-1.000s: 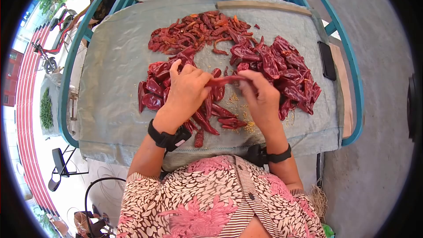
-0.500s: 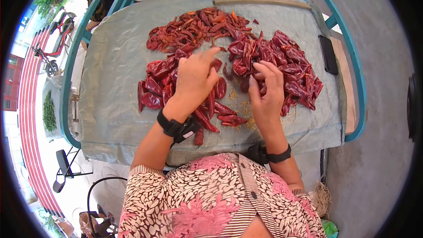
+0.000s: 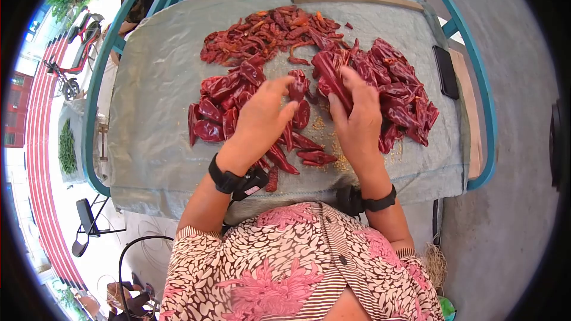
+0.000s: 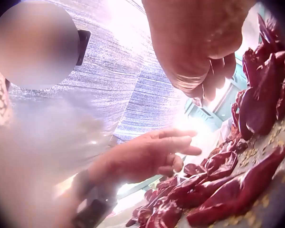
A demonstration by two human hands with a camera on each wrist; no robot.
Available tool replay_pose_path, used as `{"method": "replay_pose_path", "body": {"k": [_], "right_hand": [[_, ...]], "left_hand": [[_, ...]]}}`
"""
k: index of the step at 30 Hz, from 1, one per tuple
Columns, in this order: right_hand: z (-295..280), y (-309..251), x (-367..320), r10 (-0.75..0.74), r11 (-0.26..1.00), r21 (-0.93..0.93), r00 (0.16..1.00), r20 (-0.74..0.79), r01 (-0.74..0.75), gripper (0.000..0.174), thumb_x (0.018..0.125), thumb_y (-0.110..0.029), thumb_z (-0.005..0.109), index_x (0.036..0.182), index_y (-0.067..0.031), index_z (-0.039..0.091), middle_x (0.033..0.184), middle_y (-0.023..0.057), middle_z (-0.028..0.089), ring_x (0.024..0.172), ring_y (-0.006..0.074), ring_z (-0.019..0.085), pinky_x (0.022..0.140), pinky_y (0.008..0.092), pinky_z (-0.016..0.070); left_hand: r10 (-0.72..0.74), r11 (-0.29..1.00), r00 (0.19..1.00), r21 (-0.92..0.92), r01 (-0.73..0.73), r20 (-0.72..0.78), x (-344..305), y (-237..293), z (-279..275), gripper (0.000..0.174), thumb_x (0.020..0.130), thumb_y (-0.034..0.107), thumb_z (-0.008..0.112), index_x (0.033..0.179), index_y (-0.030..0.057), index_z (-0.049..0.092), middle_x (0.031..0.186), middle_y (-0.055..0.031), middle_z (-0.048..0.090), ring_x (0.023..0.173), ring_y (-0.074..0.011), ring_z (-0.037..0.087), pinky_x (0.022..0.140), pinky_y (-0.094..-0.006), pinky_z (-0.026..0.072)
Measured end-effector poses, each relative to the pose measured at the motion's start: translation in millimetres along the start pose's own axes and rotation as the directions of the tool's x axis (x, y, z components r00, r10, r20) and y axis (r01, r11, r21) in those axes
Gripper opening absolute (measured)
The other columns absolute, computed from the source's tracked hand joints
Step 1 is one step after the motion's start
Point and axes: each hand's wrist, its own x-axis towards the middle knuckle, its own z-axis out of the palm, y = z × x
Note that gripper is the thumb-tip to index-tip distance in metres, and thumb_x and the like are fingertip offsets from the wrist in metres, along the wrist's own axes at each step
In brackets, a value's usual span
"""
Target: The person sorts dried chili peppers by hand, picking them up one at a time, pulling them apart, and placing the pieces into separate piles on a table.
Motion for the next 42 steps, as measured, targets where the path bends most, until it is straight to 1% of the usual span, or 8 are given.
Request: {"method": "replay_pose_path", "body": {"k": [3,10,15,18,27,30,33,42], "right_hand": [[0,0,8,-0.053,0.997,-0.065,0.992,-0.112,0.046,0.054,0.086,-0.005,0.075,0.138,-0.0065,0.060,0.118,0.0118,0.068,0.116,0.0335,0.058,0.103,0.0460,0.0430],[2,0,-8,-0.095,0.995,0.006,0.995,0.003,0.095,0.044,0.085,-0.003,0.074,0.128,-0.0067,0.065,0.119,0.0134,0.068,0.111,0.0349,0.061,0.099,0.0452,0.0477],[3,-11,-14,-0.098,0.980,0.184,0.986,0.132,0.072,0.045,0.085,-0.004,0.076,0.128,-0.0048,0.064,0.116,0.0132,0.069,0.104,0.0329,0.064,0.091,0.0417,0.0527],[6,-9,-17,-0.082,0.955,0.294,0.978,0.191,0.023,0.041,0.087,-0.003,0.076,0.127,-0.0036,0.065,0.115,0.0150,0.069,0.100,0.0324,0.067,0.086,0.0409,0.0550],[4,-14,-2,0.223,0.865,0.430,0.965,0.136,-0.260,0.041,0.089,0.003,0.071,0.128,-0.0038,0.064,0.129,0.0171,0.063,0.109,0.0355,0.067,0.093,0.0419,0.0549],[5,-7,-1,0.041,0.987,0.156,0.998,-0.047,-0.033,0.042,0.088,0.002,0.071,0.130,-0.0049,0.064,0.134,0.0165,0.060,0.109,0.0362,0.066,0.095,0.0430,0.0538],[1,2,-12,-0.001,0.986,0.166,0.996,0.089,-0.014,0.041,0.089,0.001,0.070,0.128,-0.0078,0.065,0.131,0.0157,0.062,0.106,0.0319,0.067,0.092,0.0413,0.0547],[2,-12,-25,0.126,0.858,0.436,0.934,0.333,-0.271,0.043,0.092,-0.001,0.071,0.134,-0.0067,0.062,0.115,0.0125,0.066,0.086,0.0195,0.069,0.074,0.0307,0.0563]], "left_hand": [[0.014,0.980,0.995,0.197,-0.033,0.097,-5,1,20,0.058,0.091,0.022,0.073,0.144,0.0102,0.051,0.122,-0.0159,0.065,0.094,-0.0379,0.068,0.080,-0.0471,0.0567],[-0.033,0.966,0.984,0.260,-0.014,0.175,1,-1,20,0.042,0.089,0.016,0.068,0.130,0.0105,0.060,0.113,-0.0145,0.066,0.094,-0.0378,0.069,0.079,-0.0473,0.0572],[-0.169,0.943,0.974,-0.262,0.204,0.152,3,24,-9,0.042,0.091,0.000,0.071,0.132,0.0043,0.063,0.097,-0.0018,0.067,0.075,-0.0053,0.059,0.067,-0.0232,0.0495],[-0.203,0.784,0.973,-0.577,0.227,0.107,-2,23,-12,0.041,0.092,0.001,0.072,0.131,0.0039,0.063,0.098,-0.0011,0.067,0.075,-0.0045,0.058,0.066,-0.0234,0.0487],[-0.047,0.957,0.995,0.288,0.019,0.091,-31,0,-8,0.042,0.088,0.011,0.075,0.128,0.0109,0.062,0.096,-0.0111,0.062,0.089,-0.0329,0.067,0.075,-0.0430,0.0554],[-0.025,0.940,0.998,0.340,0.005,0.054,-31,5,-1,0.040,0.087,0.013,0.075,0.125,0.0110,0.063,0.101,-0.0105,0.063,0.091,-0.0351,0.068,0.075,-0.0449,0.0557],[-0.045,0.910,0.996,0.414,0.008,0.079,-32,-2,0,0.045,0.086,0.011,0.075,0.129,0.0112,0.062,0.095,-0.0088,0.063,0.085,-0.0333,0.068,0.074,-0.0427,0.0551],[-0.085,0.933,0.987,-0.337,0.126,0.134,-24,36,-20,0.056,0.090,-0.003,0.070,0.143,0.0085,0.056,0.095,-0.0017,0.069,0.067,-0.0079,0.053,0.065,-0.0233,0.0466]]}}
